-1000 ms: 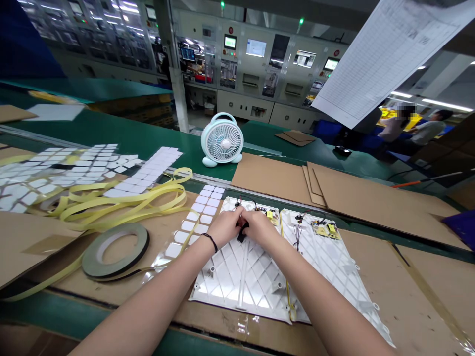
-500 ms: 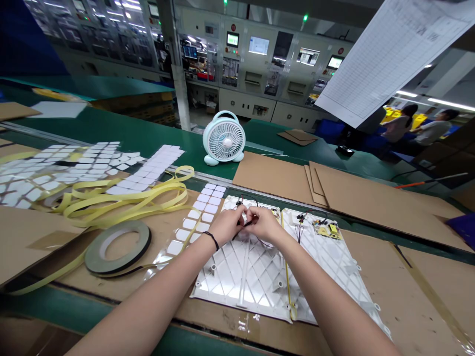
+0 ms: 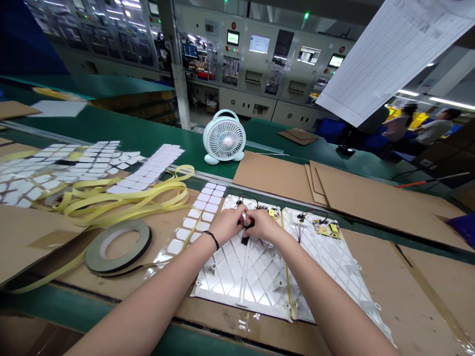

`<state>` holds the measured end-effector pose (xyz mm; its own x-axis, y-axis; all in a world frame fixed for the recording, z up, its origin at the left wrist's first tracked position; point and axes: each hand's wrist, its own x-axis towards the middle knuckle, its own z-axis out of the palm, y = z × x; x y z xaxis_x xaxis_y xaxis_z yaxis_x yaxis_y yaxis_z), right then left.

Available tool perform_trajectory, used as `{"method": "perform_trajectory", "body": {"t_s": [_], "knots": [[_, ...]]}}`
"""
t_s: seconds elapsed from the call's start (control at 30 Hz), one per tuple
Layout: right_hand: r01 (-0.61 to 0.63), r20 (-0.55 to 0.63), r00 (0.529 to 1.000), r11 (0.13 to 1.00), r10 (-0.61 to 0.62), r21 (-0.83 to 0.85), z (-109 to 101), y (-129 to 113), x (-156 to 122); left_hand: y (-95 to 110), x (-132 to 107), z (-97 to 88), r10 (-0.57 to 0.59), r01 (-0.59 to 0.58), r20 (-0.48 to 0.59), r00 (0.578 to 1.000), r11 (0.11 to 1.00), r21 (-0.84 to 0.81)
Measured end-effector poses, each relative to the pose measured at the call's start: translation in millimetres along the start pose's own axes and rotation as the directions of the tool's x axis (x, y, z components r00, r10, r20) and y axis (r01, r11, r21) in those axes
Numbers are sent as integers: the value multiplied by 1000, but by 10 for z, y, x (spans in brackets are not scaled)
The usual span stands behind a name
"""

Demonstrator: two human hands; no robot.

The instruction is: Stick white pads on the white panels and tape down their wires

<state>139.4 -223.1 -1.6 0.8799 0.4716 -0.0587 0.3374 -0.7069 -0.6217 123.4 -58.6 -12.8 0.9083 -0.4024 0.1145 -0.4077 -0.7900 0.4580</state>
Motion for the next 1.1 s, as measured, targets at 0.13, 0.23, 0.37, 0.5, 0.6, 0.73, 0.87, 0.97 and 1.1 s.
{"method": "perform_trajectory", "body": {"t_s": [0.13,0.23,0.37,0.5,0.6,0.73,0.87,0.97,1.1], "knots": [[8,-27,1000,1000,-9,-30,49,-15,29,-2,0,2,-10,10,0,1000,1000,0],[21,-41,999,998,-23,-52,70,-26,27,-5,2,6,-17,17,0,1000,1000,0],[35,-72,997,997,-41,-75,104,-34,8,-4,6,13,-18,18,-1,1000,1000,2],[57,-105,992,995,-66,-88,149,-34,-14,0,6,10,-18,19,-6,1000,1000,14],[73,-119,989,992,-85,-100,183,-17,-14,2,1,2,-17,17,0,1000,1000,23],[67,-135,987,989,-85,-132,217,1,-2,7,-6,-5,-9,9,-6,1000,999,32],[45,-165,984,984,-74,-173,248,-34,-24,4,-13,-1,-3,4,-23,1000,999,44],[41,-210,974,975,-88,-218,286,-66,-55,-2,-15,5,10,-9,-25,1000,998,55],[19,-263,961,965,-90,-262,330,-74,-54,-2,-9,15,29,-27,-30,999,998,61]]}}
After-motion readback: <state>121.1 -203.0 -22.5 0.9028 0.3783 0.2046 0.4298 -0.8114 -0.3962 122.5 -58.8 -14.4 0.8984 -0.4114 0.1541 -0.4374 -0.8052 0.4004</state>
